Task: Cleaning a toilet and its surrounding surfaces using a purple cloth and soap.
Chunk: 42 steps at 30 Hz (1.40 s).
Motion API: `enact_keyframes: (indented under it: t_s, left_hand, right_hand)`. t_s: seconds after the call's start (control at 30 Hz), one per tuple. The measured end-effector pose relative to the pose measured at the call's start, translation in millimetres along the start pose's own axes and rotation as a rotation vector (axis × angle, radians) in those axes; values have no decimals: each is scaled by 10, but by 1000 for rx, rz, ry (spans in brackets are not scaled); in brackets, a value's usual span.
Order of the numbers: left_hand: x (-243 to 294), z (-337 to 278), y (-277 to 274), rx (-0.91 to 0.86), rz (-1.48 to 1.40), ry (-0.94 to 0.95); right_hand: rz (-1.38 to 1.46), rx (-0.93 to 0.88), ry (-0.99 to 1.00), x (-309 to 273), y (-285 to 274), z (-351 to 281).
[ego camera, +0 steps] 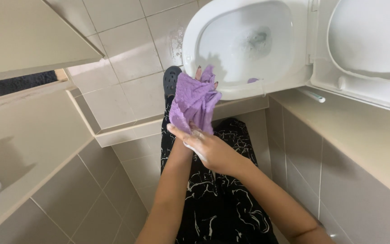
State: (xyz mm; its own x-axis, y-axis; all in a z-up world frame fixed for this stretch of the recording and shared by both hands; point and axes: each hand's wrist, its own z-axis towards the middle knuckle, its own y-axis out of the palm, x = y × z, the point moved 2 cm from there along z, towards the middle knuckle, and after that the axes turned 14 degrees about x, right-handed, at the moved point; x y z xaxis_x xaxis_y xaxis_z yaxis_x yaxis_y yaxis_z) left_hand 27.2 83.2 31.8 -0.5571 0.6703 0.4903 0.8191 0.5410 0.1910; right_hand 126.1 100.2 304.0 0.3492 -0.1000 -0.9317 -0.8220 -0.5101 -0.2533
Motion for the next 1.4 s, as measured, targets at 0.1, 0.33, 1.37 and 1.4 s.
enact_keyframes:
  t_s: [0.1, 0.33, 1.37, 1.4]
  left_hand:
    - [25, 57, -39, 101, 84, 101]
    - [229, 262, -380, 331, 289, 340]
    - [1126, -725, -204, -191, 531, 267]
    - [1187, -845, -186, -159, 530, 232]
  right_hand:
    - [-121, -137, 130, -221, -133, 111]
    - [-10, 241, -84, 103, -594, -23]
    - [383, 510, 623, 1628, -854, -551]
    - [245, 455, 538, 1540, -893, -611]
